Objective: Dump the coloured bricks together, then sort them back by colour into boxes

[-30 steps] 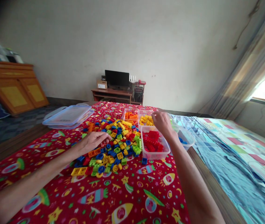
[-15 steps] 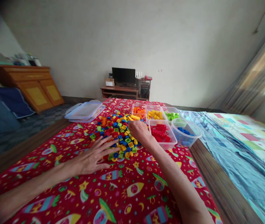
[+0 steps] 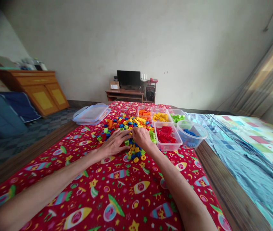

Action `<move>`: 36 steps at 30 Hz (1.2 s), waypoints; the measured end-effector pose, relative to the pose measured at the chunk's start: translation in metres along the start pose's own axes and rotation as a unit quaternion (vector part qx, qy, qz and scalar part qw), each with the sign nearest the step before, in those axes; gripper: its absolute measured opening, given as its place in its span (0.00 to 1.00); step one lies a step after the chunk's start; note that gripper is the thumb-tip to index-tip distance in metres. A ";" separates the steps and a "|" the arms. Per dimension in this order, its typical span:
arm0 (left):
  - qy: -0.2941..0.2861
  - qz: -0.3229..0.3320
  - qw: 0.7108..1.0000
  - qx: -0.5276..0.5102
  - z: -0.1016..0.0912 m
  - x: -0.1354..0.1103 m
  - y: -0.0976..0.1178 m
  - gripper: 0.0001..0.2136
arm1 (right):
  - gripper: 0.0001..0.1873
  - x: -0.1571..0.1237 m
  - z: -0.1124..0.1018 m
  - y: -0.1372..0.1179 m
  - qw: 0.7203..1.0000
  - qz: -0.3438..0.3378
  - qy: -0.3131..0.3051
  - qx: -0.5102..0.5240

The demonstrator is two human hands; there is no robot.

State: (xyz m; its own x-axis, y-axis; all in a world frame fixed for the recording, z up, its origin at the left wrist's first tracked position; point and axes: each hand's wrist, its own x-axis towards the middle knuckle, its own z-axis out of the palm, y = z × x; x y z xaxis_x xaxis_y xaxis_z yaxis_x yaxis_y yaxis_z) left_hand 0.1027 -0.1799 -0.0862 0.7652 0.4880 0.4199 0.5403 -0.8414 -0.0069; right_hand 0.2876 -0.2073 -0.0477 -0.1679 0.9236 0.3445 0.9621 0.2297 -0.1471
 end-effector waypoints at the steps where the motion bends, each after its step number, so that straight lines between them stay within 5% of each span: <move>1: 0.012 -0.009 1.000 -0.002 0.001 0.005 -0.001 0.23 | 0.18 -0.001 0.002 0.001 1.000 0.002 0.004 0.006; 6: 0.078 -0.069 0.994 -0.040 0.001 0.021 -0.007 0.18 | 0.16 -0.012 0.017 0.003 0.999 -0.038 0.018 0.015; 12: 0.137 -0.146 0.976 -0.089 -0.008 0.004 -0.024 0.18 | 0.15 -0.022 0.027 0.003 0.996 -0.077 0.038 0.034; 21: 0.119 -0.293 0.940 -0.131 -0.003 -0.016 -0.042 0.22 | 0.14 -0.020 0.034 0.006 0.993 -0.079 0.059 0.063; 36: 0.133 -0.307 0.923 -0.189 -0.004 -0.019 -0.041 0.23 | 0.13 -0.021 0.036 0.007 0.990 -0.082 0.084 0.082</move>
State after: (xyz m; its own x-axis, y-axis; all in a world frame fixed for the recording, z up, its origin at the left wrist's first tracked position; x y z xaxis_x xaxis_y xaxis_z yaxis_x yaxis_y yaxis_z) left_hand 0.0649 -0.1557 -0.0898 0.2154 0.8682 0.4470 0.6440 -0.4704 0.6033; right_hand 0.2899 -0.2142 -0.0889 -0.2673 0.8093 0.5230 0.8752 0.4310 -0.2196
